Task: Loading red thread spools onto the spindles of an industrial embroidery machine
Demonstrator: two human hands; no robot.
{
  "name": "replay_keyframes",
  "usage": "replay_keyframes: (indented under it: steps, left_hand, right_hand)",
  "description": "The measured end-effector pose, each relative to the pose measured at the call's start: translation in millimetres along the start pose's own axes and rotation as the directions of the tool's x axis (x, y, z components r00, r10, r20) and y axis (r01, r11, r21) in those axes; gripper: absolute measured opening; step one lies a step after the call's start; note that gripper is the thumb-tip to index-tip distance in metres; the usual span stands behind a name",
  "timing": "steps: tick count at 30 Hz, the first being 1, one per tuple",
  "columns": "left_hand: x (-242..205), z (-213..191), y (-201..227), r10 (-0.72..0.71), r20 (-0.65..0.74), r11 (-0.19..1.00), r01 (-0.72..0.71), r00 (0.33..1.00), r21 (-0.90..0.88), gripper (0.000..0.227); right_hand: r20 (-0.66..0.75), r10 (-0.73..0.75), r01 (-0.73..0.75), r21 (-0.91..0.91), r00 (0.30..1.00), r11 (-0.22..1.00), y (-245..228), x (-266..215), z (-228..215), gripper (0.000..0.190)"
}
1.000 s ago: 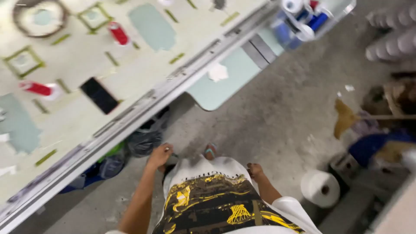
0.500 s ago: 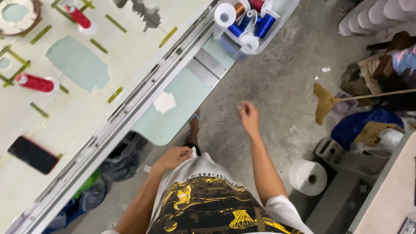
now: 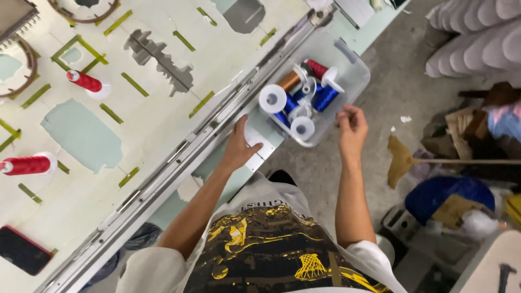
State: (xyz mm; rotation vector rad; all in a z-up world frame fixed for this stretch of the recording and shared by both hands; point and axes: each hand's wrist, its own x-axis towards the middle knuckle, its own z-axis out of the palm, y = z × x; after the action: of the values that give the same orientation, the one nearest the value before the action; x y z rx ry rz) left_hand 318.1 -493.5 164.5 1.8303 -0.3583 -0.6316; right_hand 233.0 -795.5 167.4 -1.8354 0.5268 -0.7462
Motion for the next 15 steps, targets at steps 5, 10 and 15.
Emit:
replay_keyframes:
  steps: [5,10,15]
  left_hand:
    - [21,27,37,-0.08,0.027,0.996,0.078,0.996,0.051,0.097]
    - [55,64,-61,-0.134,-0.246,0.94,0.201,0.96,0.275,0.034]
    - [15,58,-36,-0.198,-0.557,0.869,0.407,0.807,0.281,0.023]
  right_hand:
    - [0.384,0.068,-0.077,0.006,0.921,0.997,-18,23,43,0.034]
    - [0.764,0.177,0.126,-0.32,0.62,0.939,-26,58,113,0.046]
    - [0.842,0.097,0.16,-0.212,0.53,0.964,-27,91,94,0.035]
